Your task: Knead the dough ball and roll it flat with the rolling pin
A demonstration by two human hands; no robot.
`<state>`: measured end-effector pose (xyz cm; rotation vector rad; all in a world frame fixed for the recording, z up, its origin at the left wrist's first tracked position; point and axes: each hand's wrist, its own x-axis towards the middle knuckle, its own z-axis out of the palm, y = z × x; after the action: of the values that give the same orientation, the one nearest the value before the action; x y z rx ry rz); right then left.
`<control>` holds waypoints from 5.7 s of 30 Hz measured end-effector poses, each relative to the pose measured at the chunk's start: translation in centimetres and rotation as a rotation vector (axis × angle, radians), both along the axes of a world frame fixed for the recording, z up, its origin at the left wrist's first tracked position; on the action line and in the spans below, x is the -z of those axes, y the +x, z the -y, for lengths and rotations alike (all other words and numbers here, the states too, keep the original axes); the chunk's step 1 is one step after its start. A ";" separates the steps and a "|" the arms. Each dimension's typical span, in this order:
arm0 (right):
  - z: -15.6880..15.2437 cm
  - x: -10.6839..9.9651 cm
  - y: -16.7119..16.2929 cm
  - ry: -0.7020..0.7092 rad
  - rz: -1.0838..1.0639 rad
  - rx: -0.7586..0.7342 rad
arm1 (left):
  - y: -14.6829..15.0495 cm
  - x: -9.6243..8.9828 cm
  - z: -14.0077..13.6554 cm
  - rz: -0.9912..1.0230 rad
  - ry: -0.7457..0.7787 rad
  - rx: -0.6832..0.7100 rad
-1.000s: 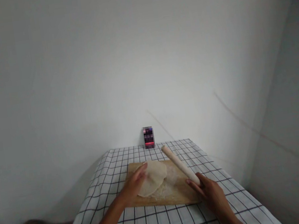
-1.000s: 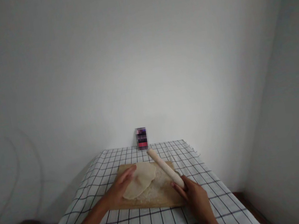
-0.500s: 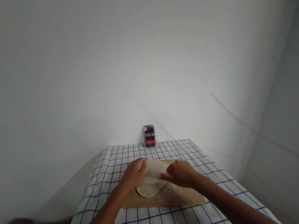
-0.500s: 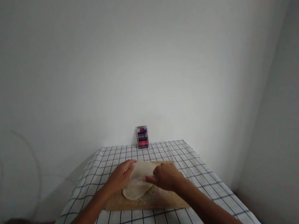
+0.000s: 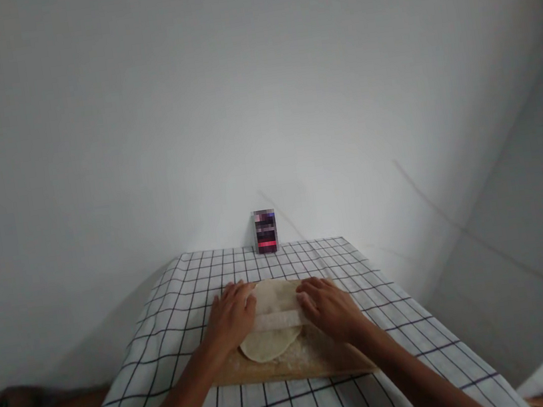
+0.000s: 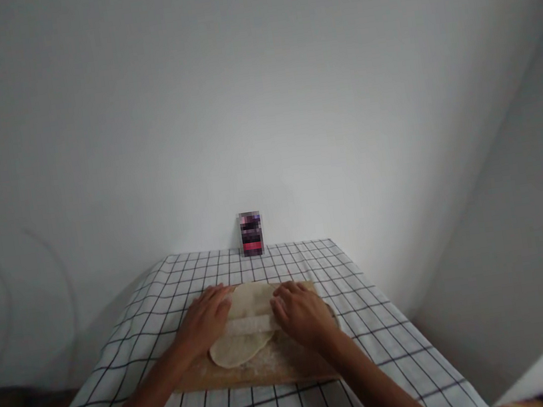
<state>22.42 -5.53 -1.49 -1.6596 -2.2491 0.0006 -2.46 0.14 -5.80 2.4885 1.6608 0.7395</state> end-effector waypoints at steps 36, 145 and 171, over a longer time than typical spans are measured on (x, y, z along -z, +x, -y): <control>0.8 0.1 -1.0 -0.070 0.020 0.101 | 0.9 -2.2 4.2 -0.217 0.013 -0.098; -3.3 1.9 0.4 -0.030 -0.061 -0.055 | 1.5 -1.2 3.4 -0.184 0.186 -0.009; -3.5 -0.4 -0.4 -0.149 0.064 -0.015 | 2.4 -0.4 2.9 -0.135 0.208 -0.079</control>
<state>21.98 -1.99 -1.11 -1.7411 -2.3600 0.1241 -0.07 -2.74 -5.40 2.6804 1.8238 0.8083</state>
